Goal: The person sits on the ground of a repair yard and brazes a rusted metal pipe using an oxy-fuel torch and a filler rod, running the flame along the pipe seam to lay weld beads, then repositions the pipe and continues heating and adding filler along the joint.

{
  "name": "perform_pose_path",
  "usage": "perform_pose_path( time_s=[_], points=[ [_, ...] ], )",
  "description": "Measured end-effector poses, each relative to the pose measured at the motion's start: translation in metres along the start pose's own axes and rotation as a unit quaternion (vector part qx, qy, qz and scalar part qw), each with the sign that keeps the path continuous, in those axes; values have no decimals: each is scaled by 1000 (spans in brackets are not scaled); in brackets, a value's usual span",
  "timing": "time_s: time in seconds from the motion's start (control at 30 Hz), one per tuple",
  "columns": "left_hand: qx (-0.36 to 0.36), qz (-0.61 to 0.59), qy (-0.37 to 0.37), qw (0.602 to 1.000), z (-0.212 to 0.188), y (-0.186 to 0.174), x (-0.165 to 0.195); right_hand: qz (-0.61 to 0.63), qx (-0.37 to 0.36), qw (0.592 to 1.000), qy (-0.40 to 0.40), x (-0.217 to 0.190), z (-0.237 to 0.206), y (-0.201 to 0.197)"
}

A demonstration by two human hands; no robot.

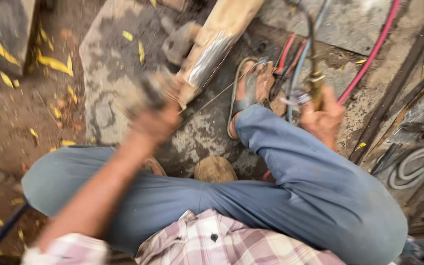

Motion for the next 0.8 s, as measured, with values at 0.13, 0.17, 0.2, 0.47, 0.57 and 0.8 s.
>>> perform_pose_path(
  time_s=[0.13,0.17,0.2,0.47,0.57,0.8],
  points=[
    [98,-599,8,795,30,-15,80,142,17,989,-44,4,-17,4],
    [78,-578,56,810,38,-21,98,175,22,984,-17,6,-18,2],
    [51,-555,104,824,44,-21,116,206,27,978,3,8,-17,-1],
    [11,-534,224,816,40,26,165,168,26,985,20,4,-11,1],
    [25,-542,229,809,34,46,171,162,11,987,17,7,-9,3],
    [4,-516,231,825,19,62,180,141,-13,990,10,19,-12,7]
  ],
)
Point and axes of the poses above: each hand's wrist, its own z-axis towards the middle knuckle, its own y-axis out of the palm, x = y × z, the point moved 3 cm from there along z, towards the middle knuckle
